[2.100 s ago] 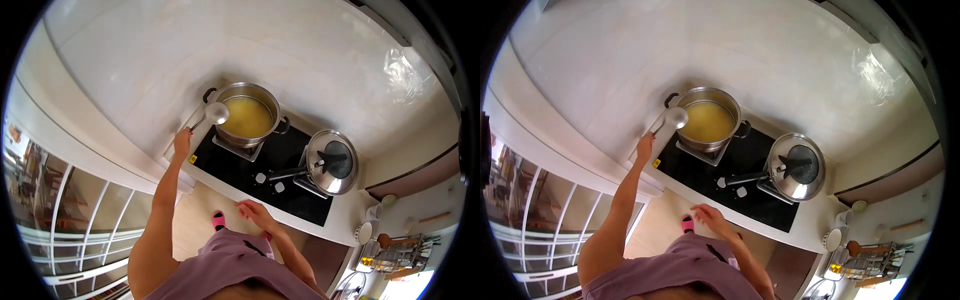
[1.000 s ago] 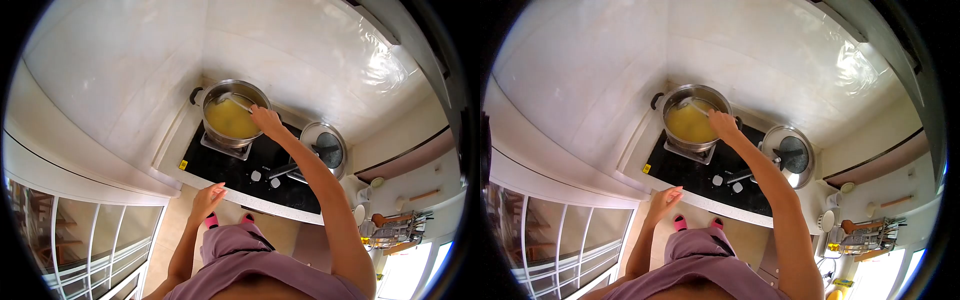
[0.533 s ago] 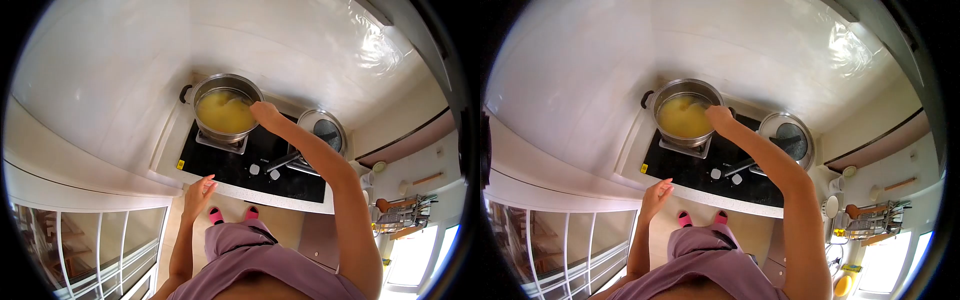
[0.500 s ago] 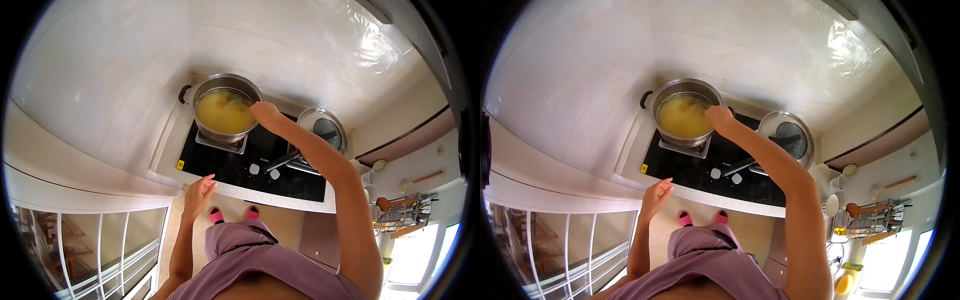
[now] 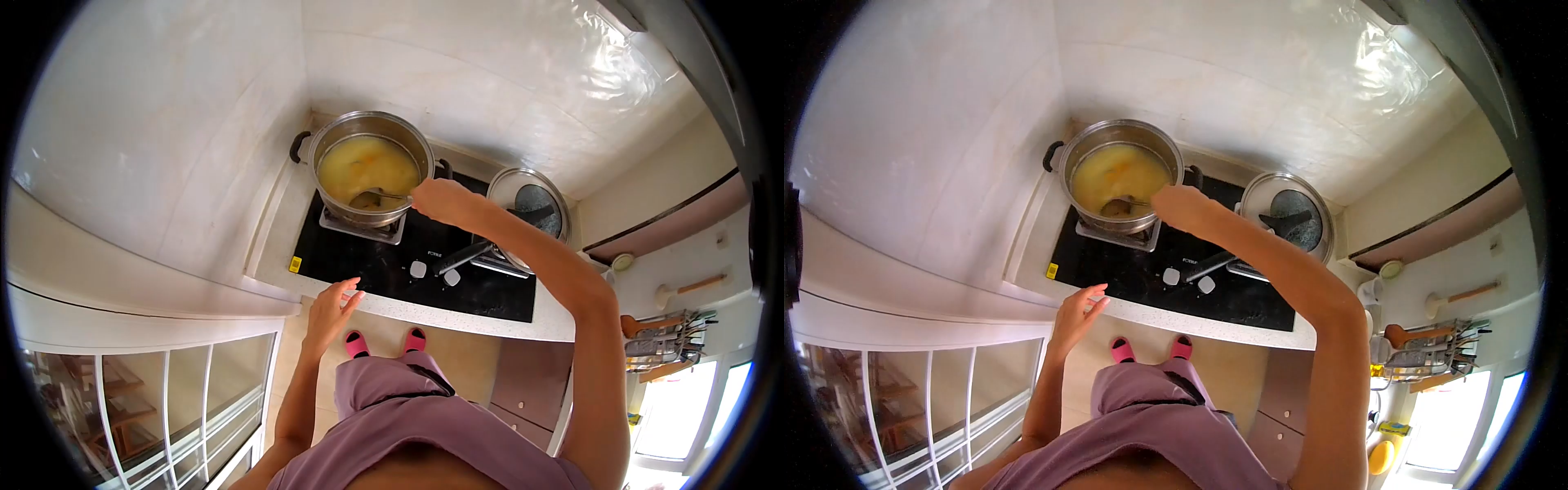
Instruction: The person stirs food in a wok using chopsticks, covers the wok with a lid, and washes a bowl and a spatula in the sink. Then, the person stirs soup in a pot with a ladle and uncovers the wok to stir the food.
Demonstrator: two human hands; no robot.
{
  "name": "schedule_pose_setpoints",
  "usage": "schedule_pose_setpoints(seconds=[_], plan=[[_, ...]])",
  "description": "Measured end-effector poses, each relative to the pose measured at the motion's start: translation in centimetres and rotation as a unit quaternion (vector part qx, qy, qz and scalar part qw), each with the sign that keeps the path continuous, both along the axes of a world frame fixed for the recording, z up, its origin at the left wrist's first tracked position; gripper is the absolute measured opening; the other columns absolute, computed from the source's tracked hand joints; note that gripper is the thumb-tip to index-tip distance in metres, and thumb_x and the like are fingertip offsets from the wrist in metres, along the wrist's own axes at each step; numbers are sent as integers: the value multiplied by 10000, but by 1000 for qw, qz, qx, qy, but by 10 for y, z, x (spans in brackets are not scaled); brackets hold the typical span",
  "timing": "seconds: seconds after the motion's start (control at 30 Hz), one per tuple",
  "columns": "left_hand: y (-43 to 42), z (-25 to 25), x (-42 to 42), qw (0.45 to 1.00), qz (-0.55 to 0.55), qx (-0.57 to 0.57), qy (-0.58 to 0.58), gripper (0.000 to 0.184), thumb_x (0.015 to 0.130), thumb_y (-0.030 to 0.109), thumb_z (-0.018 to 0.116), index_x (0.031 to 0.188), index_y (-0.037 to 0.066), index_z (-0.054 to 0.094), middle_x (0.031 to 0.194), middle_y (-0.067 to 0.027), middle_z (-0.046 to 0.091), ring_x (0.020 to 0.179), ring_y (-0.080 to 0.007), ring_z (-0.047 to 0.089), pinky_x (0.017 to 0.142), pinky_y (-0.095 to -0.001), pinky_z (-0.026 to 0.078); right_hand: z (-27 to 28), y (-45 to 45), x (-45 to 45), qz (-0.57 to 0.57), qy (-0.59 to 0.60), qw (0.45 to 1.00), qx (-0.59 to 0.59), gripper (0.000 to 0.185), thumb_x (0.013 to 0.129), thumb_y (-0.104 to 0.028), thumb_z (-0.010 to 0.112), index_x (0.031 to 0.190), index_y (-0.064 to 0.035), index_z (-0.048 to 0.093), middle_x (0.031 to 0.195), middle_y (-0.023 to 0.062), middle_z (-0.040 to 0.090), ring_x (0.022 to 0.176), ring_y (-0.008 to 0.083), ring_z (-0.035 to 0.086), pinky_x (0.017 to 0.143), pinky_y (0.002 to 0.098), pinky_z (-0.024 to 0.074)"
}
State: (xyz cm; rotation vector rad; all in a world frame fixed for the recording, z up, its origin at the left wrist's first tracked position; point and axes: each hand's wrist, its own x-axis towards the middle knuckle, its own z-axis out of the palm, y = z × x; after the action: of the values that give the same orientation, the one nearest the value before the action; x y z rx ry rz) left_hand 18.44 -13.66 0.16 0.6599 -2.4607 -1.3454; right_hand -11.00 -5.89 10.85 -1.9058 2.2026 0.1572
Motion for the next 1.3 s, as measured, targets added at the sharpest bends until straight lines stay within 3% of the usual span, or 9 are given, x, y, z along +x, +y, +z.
schedule_pose_setpoints(seconds=[0.07,0.27,0.4,0.47,0.67,0.77,0.9,1.07,1.3], plan=[[0,0,1,1000,2,3,0,335,860,298,612,1120,87,600,1036,-98,645,795,-219,638,655,-313,525,-9,-5,11,-23,42,998,-28,96,744,-56,578,740,-2,658,726,181,654,660,325,659,552,405,539],[-3,-4,7,1000,-1,21,-16,361,863,325,603,1134,87,593,1003,-103,654,808,-235,641,685,-330,512,-33,-34,21,-7,118,982,-144,97,748,-44,569,781,-8,653,721,171,653,642,306,666,538,384,545],[-4,-6,12,999,4,31,-31,384,861,345,600,1144,85,589,995,-100,657,814,-240,639,709,-338,498,-38,-58,11,-18,161,978,-131,103,759,-66,571,775,-2,650,754,157,659,680,294,672,564,380,548],[-3,-6,14,999,8,31,-31,388,860,348,601,1144,85,589,996,-99,657,816,-241,639,717,-340,495,-35,-66,4,-66,188,977,-78,161,808,-115,544,936,-22,575,716,121,655,655,262,672,556,341,547],[-3,-8,18,999,6,17,-36,396,857,357,602,1148,88,589,995,-96,658,826,-244,640,738,-348,489,-15,-55,-13,-129,126,983,-30,128,788,-81,547,800,-16,657,788,153,670,763,297,675,632,373,556],[-3,-7,16,999,1,26,-43,397,860,361,596,1149,90,589,996,-95,659,838,-242,642,748,-347,487,-5,-44,-20,-128,129,982,49,143,790,-61,571,867,-14,682,907,160,673,863,293,667,691,384,556],[0,-12,10,998,-21,34,-52,404,864,371,585,1154,91,585,995,-94,660,847,-239,645,750,-344,489,15,-24,-8,-91,130,987,28,126,759,-33,582,833,-5,681,864,180,669,828,315,665,676,392,550],[3,-9,7,997,-39,33,-55,405,867,374,579,1158,92,581,992,-94,661,849,-238,646,748,-339,491,41,-15,12,-83,-6,994,68,136,744,-79,577,702,31,645,724,225,635,705,363,648,605,427,524],[3,-13,11,999,-29,7,-44,396,865,365,584,1147,87,586,980,-99,663,847,-240,648,740,-338,494,2,-24,21,25,71,997,-11,133,762,-81,565,725,26,634,709,202,637,685,343,655,582,409,531]])
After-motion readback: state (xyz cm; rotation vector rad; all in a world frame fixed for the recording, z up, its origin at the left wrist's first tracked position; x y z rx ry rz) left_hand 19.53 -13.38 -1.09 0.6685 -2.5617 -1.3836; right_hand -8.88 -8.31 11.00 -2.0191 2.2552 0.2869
